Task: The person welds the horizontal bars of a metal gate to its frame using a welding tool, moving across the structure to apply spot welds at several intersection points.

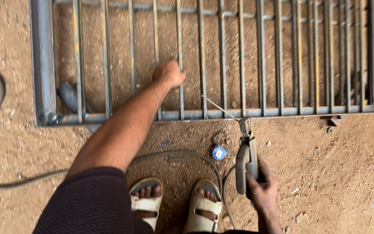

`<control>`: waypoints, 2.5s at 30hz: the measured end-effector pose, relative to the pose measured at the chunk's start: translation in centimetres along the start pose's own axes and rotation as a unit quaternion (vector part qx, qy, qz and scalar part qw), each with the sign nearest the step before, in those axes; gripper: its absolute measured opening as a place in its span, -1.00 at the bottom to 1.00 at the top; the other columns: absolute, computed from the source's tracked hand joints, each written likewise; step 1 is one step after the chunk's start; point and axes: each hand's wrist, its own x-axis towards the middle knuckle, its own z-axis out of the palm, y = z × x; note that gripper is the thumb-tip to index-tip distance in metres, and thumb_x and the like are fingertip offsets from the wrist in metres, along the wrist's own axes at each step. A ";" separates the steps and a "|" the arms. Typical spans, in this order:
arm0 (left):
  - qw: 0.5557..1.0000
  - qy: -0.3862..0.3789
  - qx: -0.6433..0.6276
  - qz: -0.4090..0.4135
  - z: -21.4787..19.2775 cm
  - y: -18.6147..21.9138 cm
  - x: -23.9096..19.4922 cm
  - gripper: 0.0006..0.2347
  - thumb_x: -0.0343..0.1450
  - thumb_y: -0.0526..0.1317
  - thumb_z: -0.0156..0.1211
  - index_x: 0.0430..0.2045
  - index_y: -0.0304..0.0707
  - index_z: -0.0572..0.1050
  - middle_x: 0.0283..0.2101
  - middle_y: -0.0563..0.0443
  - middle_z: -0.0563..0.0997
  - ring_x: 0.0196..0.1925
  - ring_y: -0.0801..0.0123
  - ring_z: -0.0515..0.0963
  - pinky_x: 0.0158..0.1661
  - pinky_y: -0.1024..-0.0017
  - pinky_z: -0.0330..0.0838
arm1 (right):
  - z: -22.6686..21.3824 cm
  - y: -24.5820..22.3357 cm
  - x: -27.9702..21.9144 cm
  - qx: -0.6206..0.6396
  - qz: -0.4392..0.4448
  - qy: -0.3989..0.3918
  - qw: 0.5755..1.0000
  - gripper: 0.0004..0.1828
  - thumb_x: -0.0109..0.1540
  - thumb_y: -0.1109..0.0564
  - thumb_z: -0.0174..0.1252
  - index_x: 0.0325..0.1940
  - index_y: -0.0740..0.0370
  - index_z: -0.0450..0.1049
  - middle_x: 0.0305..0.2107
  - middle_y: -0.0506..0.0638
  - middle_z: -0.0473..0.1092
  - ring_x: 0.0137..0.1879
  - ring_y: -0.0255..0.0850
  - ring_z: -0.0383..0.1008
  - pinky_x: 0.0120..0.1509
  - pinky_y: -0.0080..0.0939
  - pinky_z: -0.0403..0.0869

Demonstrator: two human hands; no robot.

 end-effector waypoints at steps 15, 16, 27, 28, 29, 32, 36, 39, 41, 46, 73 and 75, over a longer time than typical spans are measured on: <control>1.000 -0.007 -0.004 -0.016 -0.3 0.5 0.0 -0.70 0.51 0.01 0.16 -0.11 -0.25 0.51 -0.17 -0.02 0.58 -0.23 0.36 0.58 -0.16 0.27 0.57 | -0.1 2.9 -0.4 -0.032 -0.072 -0.030 0.996 -0.25 0.19 0.17 0.23 0.47 0.30 0.23 -0.04 0.26 0.55 -0.11 -0.02 0.67 -0.07 0.01 0.72; 1.000 -0.008 -0.006 -0.016 -0.2 0.7 0.0 -0.70 0.50 0.01 0.17 -0.10 -0.25 0.52 -0.16 -0.02 0.57 -0.23 0.35 0.59 -0.16 0.27 0.57 | -0.2 2.9 -0.4 -0.035 -0.072 -0.030 0.996 -0.25 0.19 0.18 0.23 0.47 0.31 0.24 -0.03 0.26 0.55 -0.11 -0.02 0.67 -0.07 0.02 0.71; 1.000 -0.009 -0.006 -0.008 0.0 1.0 -0.1 -0.74 0.48 -0.06 0.21 -0.11 -0.26 0.52 -0.10 -0.04 0.57 -0.13 0.31 0.60 -0.04 0.22 0.60 | 0.0 2.7 -0.9 -0.062 -0.052 -0.026 0.996 -0.28 0.20 0.14 0.23 0.45 0.27 0.25 -0.22 0.17 0.59 -0.42 -0.21 0.63 -0.45 -0.18 0.67; 1.000 -0.009 -0.006 -0.007 0.0 1.0 -0.2 -0.74 0.48 -0.06 0.21 -0.11 -0.27 0.52 -0.11 -0.04 0.57 -0.13 0.30 0.60 -0.03 0.21 0.59 | 0.0 2.7 -1.0 -0.067 -0.051 -0.031 0.996 -0.28 0.20 0.13 0.23 0.45 0.25 0.26 -0.24 0.17 0.60 -0.45 -0.22 0.62 -0.47 -0.18 0.66; 1.000 -0.009 -0.005 -0.006 -0.2 1.0 -0.3 -0.74 0.48 -0.07 0.20 -0.11 -0.27 0.52 -0.11 -0.04 0.57 -0.13 0.30 0.61 -0.01 0.20 0.59 | 0.0 2.7 -1.1 -0.072 -0.050 -0.035 0.996 -0.28 0.20 0.12 0.23 0.45 0.23 0.27 -0.26 0.16 0.60 -0.48 -0.22 0.60 -0.49 -0.19 0.65; 1.000 -0.008 -0.012 -0.008 -0.3 1.1 -0.7 -0.72 0.49 -0.04 0.20 -0.09 -0.27 0.51 -0.10 -0.06 0.56 -0.11 0.28 0.61 0.02 0.17 0.57 | 0.1 2.7 -1.3 -0.068 -0.055 -0.046 0.995 -0.28 0.19 0.11 0.24 0.44 0.22 0.30 -0.31 0.16 0.61 -0.54 -0.23 0.55 -0.55 -0.18 0.61; 1.000 0.004 -0.020 -0.011 -0.6 1.2 -1.0 -0.70 0.49 -0.01 0.19 -0.10 -0.26 0.52 -0.07 -0.06 0.55 -0.08 0.26 0.59 0.04 0.16 0.55 | 0.3 2.7 -1.4 -0.050 -0.037 -0.046 0.997 -0.26 0.18 0.13 0.27 0.47 0.21 0.33 -0.32 0.22 0.60 -0.56 -0.15 0.49 -0.57 -0.11 0.56; 0.999 0.002 -0.032 -0.020 -0.4 1.2 -1.0 -0.68 0.47 -0.01 0.23 -0.08 -0.26 0.51 -0.05 -0.07 0.55 -0.08 0.26 0.60 0.02 0.17 0.57 | 0.3 2.7 -1.5 -0.059 -0.080 -0.046 0.994 -0.28 0.16 0.15 0.28 0.41 0.26 0.30 -0.13 0.16 0.57 -0.25 -0.16 0.66 -0.29 -0.16 0.72; 0.999 0.006 -0.029 -0.018 -0.3 1.2 -0.9 -0.69 0.46 -0.02 0.24 -0.09 -0.26 0.51 -0.06 -0.06 0.55 -0.10 0.28 0.60 0.01 0.17 0.57 | 0.4 2.7 -1.5 -0.057 -0.112 -0.052 0.991 -0.28 0.15 0.17 0.30 0.40 0.29 0.31 -0.04 0.20 0.54 -0.12 -0.10 0.65 -0.14 -0.12 0.71; 0.999 0.012 -0.016 -0.025 0.0 0.9 -0.5 -0.69 0.47 0.00 0.23 -0.10 -0.24 0.53 -0.10 -0.04 0.56 -0.16 0.32 0.60 -0.08 0.22 0.59 | 1.0 2.6 -1.4 -0.043 -0.084 -0.060 0.994 -0.28 0.15 0.15 0.32 0.39 0.28 0.32 0.00 0.26 0.50 -0.08 -0.02 0.65 -0.07 -0.01 0.72; 0.998 0.051 0.009 -0.040 -0.4 1.3 -1.2 -0.70 0.44 0.03 0.27 -0.17 -0.20 0.60 -0.14 -0.06 0.66 -0.08 0.22 0.68 -0.05 0.18 0.61 | 1.3 3.0 -1.2 -0.051 -0.015 -0.076 0.996 -0.21 0.11 0.10 0.34 0.41 0.29 0.30 -0.10 0.30 0.58 -0.07 0.00 0.69 0.01 0.03 0.71; 0.998 0.059 0.011 -0.035 -0.4 1.2 -1.3 -0.69 0.42 0.03 0.29 -0.16 -0.19 0.59 -0.13 -0.05 0.65 -0.08 0.21 0.67 -0.05 0.17 0.59 | 1.4 3.1 -1.1 -0.042 -0.033 -0.082 0.995 -0.21 0.12 0.09 0.34 0.42 0.30 0.29 -0.10 0.30 0.58 -0.07 -0.01 0.69 0.02 0.00 0.71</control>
